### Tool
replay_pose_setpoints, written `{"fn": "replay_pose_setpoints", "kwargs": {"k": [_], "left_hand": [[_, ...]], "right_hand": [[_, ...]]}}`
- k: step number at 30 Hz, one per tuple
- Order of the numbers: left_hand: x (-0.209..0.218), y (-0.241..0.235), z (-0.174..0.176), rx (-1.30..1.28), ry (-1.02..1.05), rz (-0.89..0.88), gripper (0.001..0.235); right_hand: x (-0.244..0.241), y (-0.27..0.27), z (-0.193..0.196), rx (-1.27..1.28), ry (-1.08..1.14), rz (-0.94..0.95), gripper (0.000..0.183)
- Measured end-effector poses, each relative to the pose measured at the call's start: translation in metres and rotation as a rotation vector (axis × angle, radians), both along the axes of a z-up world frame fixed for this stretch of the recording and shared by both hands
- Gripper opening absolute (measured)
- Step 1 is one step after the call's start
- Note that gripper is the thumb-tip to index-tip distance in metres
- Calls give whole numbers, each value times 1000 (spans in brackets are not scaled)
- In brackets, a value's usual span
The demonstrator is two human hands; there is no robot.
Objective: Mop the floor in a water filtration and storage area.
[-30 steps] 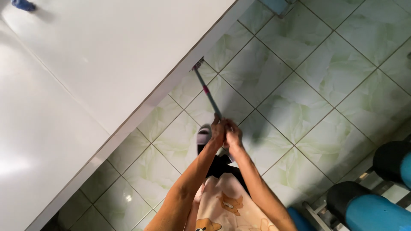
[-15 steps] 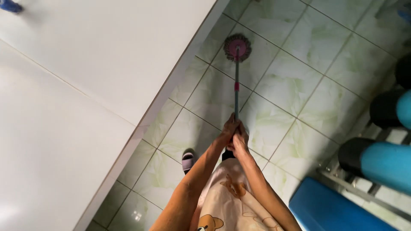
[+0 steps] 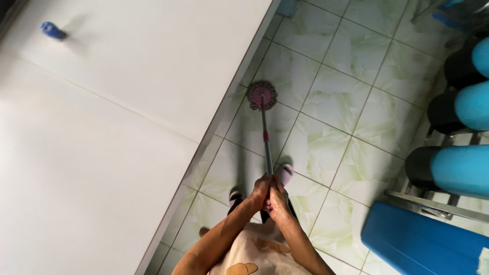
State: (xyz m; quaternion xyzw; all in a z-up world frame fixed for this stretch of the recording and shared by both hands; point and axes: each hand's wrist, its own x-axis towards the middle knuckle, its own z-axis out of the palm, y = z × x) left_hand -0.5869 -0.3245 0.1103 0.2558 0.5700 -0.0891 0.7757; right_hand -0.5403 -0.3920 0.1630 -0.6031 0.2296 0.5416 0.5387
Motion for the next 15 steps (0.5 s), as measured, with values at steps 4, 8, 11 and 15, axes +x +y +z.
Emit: {"fn": "replay_pose_setpoints", "kwargs": {"k": [4,8,11,15], "left_hand": [[55,44,-33,14,15,-34,52],[97,59,-126,58,-3,25,52],[171,123,-154,160,-30,78,46],[261,193,-205,215,-41,95,41]], "right_hand": [[56,31,-37,46,8,-30,52],[98,65,-45,94,61,-66,48],[164,125,-71,151,65,-99,46],[246,187,-137,216,51,-136,44]]}}
